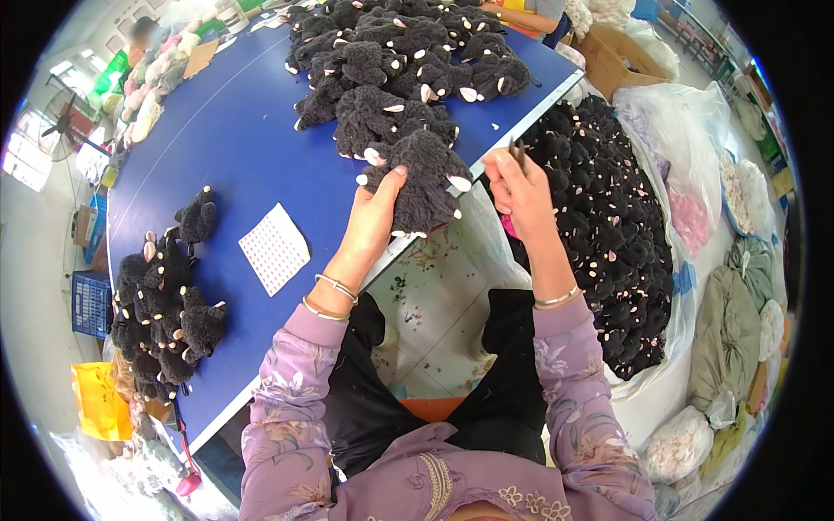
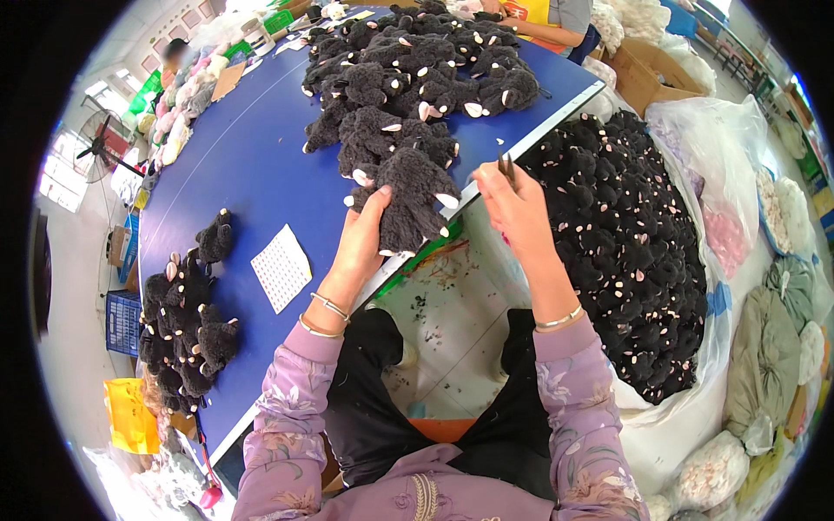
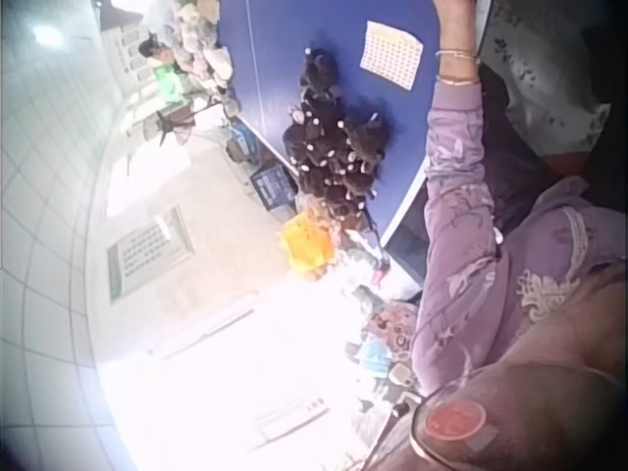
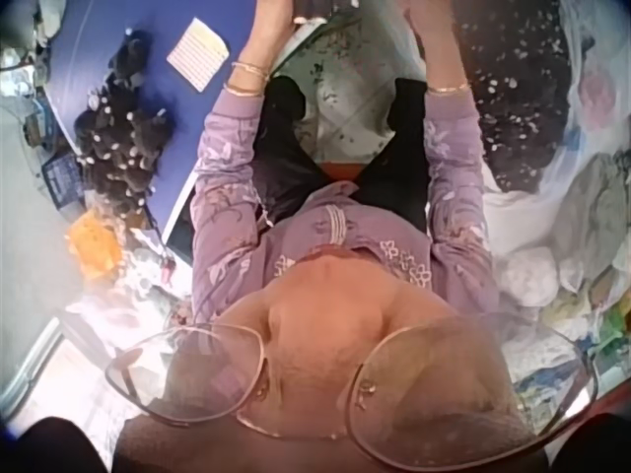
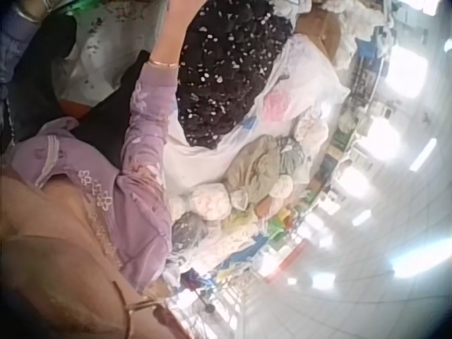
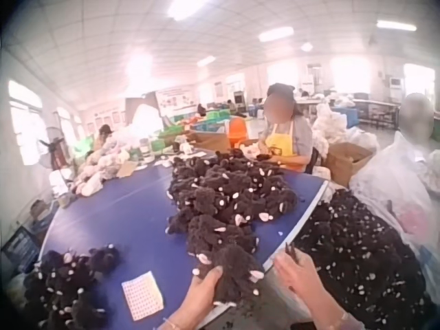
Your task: The person assembles small black stuffed animals at a blue work table. They repeatedly pick up a stuffed animal, attach a small white circular piece to its face, and place the finished item on the table. The person handles the items one at a time and continues the process throughout the clip.
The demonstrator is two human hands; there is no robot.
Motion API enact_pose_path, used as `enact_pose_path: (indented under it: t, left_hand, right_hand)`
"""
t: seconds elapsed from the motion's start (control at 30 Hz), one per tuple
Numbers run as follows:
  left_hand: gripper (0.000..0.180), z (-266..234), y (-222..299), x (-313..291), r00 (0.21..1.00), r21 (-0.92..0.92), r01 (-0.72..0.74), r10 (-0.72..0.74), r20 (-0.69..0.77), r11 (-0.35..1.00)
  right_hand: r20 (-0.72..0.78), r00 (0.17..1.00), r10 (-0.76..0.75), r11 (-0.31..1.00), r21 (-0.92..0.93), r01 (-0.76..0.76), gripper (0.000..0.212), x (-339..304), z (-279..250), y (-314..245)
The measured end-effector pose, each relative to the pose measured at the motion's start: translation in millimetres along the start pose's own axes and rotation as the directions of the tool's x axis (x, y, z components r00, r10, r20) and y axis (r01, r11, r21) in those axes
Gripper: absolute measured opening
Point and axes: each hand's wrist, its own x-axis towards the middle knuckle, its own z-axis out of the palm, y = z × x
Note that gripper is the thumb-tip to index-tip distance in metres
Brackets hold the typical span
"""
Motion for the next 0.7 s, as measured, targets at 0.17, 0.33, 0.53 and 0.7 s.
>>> enact_pose_path:
  t: [0.17, 0.33, 0.53, 0.7]
  left_hand:
    - [0.038, 4.1, -1.6, -5.7, 0.997, 0.303, -0.063, 0.05, 0.051, 0.951]
    - [0.049, 0.5, -1.5, -3.9, 0.999, 0.155, 0.035, -0.038, 0.014, 0.987]
    - [0.046, -9.8, 12.5, 0.9, 0.947, 0.219, -0.317, 0.295, 0.128, 0.923]
    - [0.019, -36.4, 13.4, 39.2, 0.793, 0.716, -0.377, 0.604, -0.078, 0.587]
  right_hand:
    - [0.153, 0.988, -0.002, 0.951, -0.307, 0.05, 0.03, -2.3, 18.4, 5.7]
    - [0.232, 0.951, 0.202, 0.977, -0.12, -0.178, 0.017, -1.7, 16.2, 3.3]
    - [-0.065, 0.991, -0.115, 0.897, 0.421, 0.132, 0.022, 9.8, -31.2, 3.6]
    - [-0.06, 0.998, -0.036, 0.85, 0.524, 0.062, 0.045, 24.4, -51.1, 1.0]
